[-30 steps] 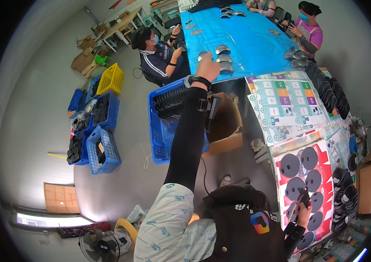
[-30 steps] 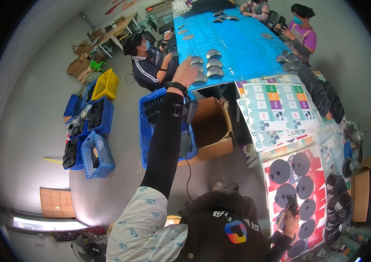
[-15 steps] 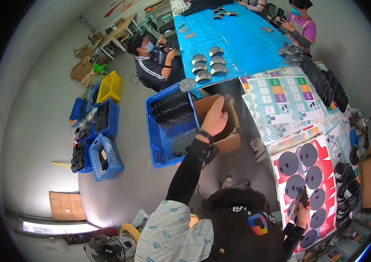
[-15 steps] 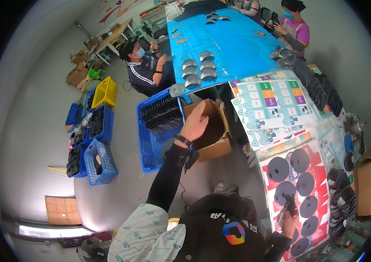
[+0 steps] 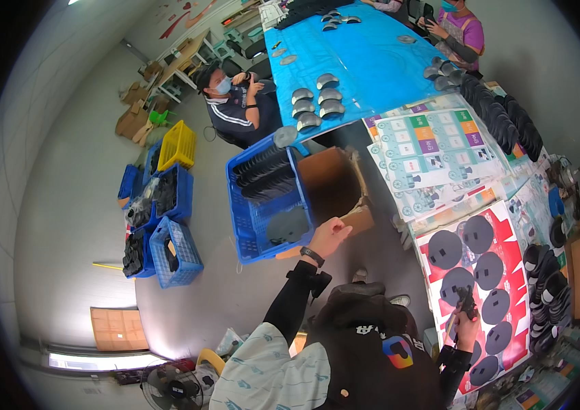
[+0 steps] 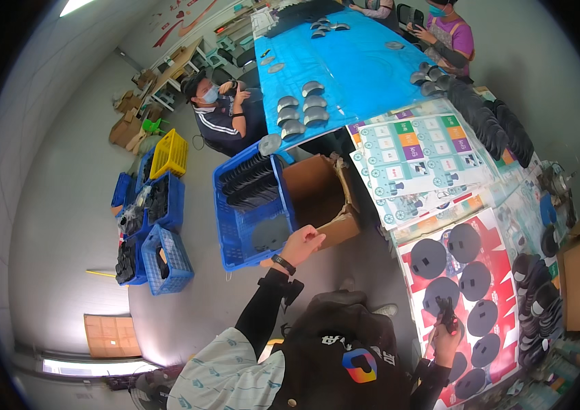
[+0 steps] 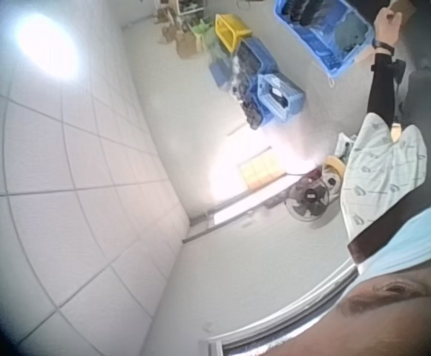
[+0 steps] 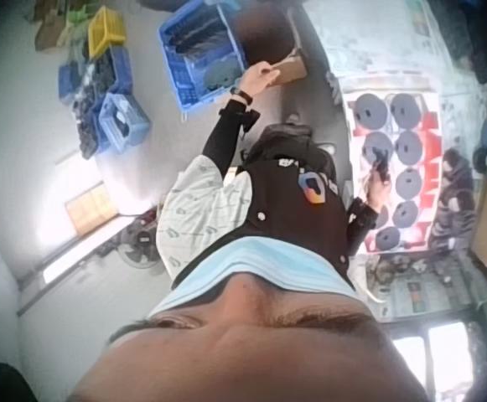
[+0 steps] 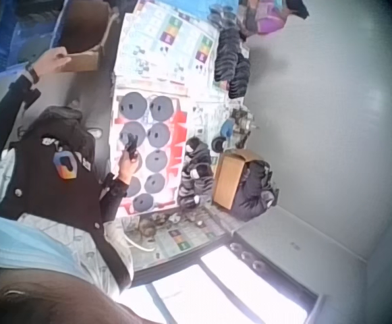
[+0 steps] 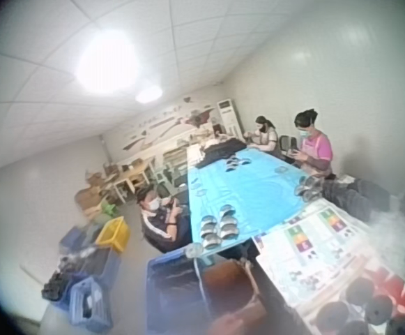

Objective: Using a marking tool to apply patterns or adhesive to circular shoe components at a workstation.

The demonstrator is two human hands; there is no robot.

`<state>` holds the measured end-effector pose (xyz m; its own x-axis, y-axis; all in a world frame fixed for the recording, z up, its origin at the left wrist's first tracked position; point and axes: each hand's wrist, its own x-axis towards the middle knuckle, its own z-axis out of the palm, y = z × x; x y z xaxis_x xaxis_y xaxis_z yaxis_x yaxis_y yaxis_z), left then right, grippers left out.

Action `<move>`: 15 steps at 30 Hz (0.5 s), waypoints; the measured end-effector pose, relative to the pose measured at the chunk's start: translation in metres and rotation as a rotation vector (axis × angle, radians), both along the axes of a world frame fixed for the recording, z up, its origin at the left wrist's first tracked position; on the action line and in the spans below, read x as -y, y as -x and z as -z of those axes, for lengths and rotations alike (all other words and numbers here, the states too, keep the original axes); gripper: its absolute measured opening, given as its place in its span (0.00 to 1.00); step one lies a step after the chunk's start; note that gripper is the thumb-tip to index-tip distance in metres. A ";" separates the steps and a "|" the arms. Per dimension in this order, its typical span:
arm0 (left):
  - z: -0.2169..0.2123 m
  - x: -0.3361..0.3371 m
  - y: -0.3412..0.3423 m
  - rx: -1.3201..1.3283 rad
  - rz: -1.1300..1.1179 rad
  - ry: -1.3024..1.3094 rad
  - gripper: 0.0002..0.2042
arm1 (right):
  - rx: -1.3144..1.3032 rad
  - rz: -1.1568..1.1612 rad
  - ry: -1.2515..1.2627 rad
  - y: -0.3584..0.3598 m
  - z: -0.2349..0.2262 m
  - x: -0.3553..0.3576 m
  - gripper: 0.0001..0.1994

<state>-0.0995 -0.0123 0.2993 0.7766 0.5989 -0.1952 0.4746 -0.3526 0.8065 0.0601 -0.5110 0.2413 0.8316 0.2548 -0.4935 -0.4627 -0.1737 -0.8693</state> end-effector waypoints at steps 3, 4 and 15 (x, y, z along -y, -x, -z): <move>-0.004 0.003 -0.011 0.157 -0.053 0.237 0.10 | 0.035 -0.008 0.014 -0.004 -0.007 -0.002 0.09; -0.005 0.001 -0.016 0.088 -0.015 0.207 0.11 | 0.035 0.011 0.000 -0.005 -0.008 -0.003 0.08; -0.018 -0.029 -0.075 0.203 0.208 0.327 0.10 | 0.206 0.008 0.142 0.005 -0.029 -0.035 0.07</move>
<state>-0.0243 0.0167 0.3177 0.9163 0.3576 -0.1801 0.2412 -0.1342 0.9611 0.0552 -0.4757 0.2707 0.9201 0.1880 -0.3436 -0.2800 -0.2976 -0.9127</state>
